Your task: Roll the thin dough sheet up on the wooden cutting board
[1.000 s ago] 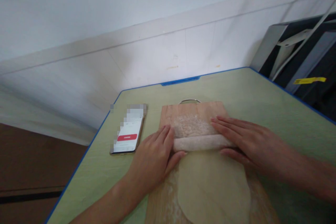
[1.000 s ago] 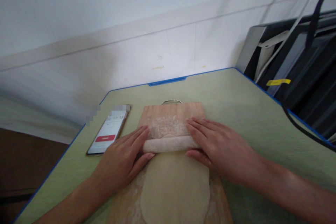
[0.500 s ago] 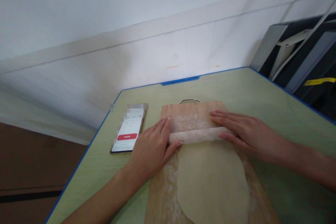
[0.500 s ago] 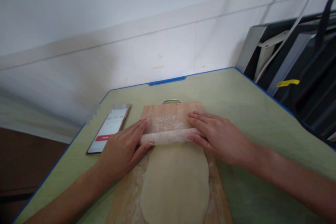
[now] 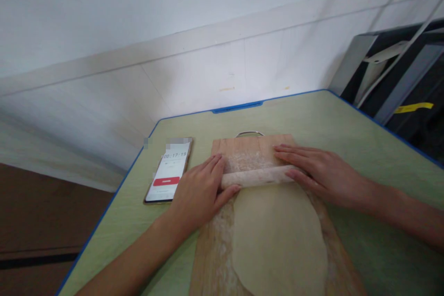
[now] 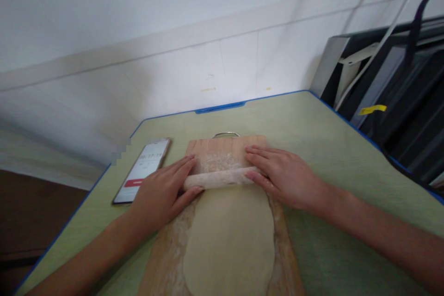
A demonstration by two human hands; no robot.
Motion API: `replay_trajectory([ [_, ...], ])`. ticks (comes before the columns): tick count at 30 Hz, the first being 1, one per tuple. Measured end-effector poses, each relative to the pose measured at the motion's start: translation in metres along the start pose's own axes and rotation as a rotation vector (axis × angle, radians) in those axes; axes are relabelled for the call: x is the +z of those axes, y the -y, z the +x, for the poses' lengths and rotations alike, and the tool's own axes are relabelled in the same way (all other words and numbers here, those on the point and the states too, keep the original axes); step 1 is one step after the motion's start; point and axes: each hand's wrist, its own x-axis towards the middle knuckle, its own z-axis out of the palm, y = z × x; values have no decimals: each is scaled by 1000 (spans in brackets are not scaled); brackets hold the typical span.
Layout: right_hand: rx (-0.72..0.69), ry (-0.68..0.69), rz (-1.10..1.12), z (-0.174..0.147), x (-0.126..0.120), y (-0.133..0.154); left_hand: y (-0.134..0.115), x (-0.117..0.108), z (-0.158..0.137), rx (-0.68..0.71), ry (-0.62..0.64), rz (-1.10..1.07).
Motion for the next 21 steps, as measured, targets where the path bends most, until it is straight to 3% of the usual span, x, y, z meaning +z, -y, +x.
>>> replay_trajectory([
  [9,-41,-108,-66,-21,-3,25,-19,-3,-19,17,-35,0],
  [16,-1,-13,21,-4,-2,8,-7,1,-5,24,-18,-35],
  [21,-27,-27,-29,-6,-4,11,-10,-2,-8,21,-2,-26],
])
